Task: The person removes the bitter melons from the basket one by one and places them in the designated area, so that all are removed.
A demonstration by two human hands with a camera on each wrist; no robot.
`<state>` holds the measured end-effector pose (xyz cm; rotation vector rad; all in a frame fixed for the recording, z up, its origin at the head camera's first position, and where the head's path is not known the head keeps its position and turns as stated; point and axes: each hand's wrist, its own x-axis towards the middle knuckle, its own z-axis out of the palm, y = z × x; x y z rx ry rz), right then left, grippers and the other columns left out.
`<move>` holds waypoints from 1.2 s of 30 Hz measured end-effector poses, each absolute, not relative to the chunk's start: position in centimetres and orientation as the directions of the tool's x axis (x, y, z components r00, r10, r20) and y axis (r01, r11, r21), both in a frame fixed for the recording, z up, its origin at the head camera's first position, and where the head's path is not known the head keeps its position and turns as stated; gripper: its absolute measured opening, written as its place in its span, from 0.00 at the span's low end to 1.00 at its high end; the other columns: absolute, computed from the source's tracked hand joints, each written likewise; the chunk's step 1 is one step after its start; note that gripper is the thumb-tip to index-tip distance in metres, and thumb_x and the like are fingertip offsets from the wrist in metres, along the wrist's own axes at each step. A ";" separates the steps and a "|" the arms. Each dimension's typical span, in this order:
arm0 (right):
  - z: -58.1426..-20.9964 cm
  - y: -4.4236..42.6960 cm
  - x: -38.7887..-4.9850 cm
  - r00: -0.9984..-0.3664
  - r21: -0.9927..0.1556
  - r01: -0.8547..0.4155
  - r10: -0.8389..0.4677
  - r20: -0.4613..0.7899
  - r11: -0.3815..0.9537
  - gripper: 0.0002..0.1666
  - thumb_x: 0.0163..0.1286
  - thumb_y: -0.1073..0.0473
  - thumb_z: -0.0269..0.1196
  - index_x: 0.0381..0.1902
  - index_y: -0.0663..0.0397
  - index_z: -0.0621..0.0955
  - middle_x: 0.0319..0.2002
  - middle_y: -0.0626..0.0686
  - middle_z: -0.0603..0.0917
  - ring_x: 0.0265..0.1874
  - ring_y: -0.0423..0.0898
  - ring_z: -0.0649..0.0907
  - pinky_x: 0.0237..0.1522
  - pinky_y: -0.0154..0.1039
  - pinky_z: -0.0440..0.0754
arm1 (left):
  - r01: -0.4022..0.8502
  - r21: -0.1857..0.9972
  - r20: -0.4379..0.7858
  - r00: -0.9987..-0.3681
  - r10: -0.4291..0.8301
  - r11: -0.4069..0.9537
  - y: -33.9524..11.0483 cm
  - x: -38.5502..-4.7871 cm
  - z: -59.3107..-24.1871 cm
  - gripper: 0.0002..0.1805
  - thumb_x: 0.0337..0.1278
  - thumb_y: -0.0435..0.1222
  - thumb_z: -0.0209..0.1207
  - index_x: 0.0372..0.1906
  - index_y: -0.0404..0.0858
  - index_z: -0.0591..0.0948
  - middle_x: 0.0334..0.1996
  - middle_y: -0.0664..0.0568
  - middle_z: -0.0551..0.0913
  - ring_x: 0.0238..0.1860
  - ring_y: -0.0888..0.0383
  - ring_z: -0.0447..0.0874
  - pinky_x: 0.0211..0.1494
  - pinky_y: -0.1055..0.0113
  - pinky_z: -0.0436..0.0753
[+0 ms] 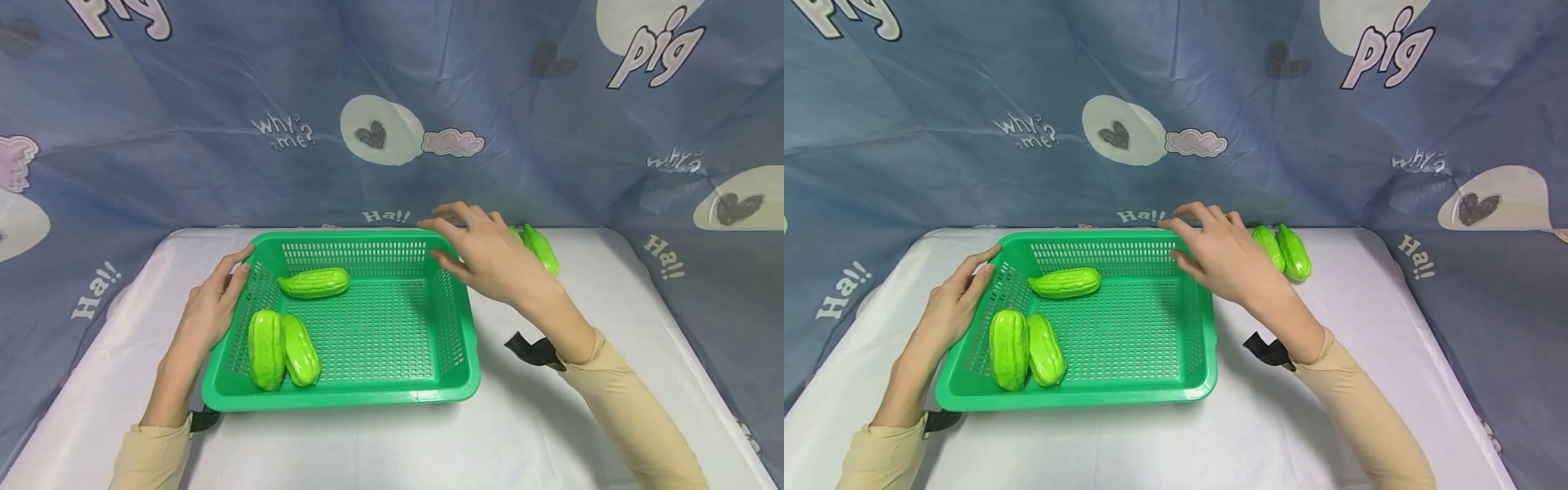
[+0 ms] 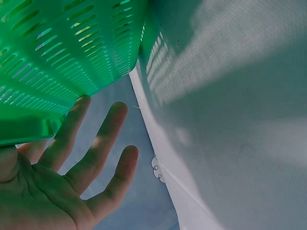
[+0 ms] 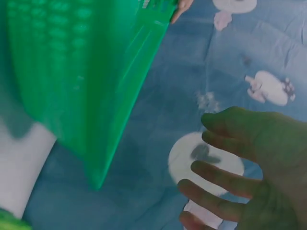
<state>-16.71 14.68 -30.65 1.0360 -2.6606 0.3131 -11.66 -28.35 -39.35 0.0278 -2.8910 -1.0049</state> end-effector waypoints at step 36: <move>-30.1 1.6 -17.9 -0.484 0.097 -0.860 -0.860 0.160 0.502 0.23 0.85 0.48 0.60 0.74 0.36 0.78 0.73 0.49 0.78 0.57 0.52 0.83 0.51 0.49 0.79 | 0.010 0.609 0.072 -0.997 -0.043 0.793 -28.3 -11.9 -39.4 0.31 0.90 0.56 0.35 0.87 0.54 0.61 0.69 0.23 0.78 0.58 0.19 0.83 0.55 0.25 0.79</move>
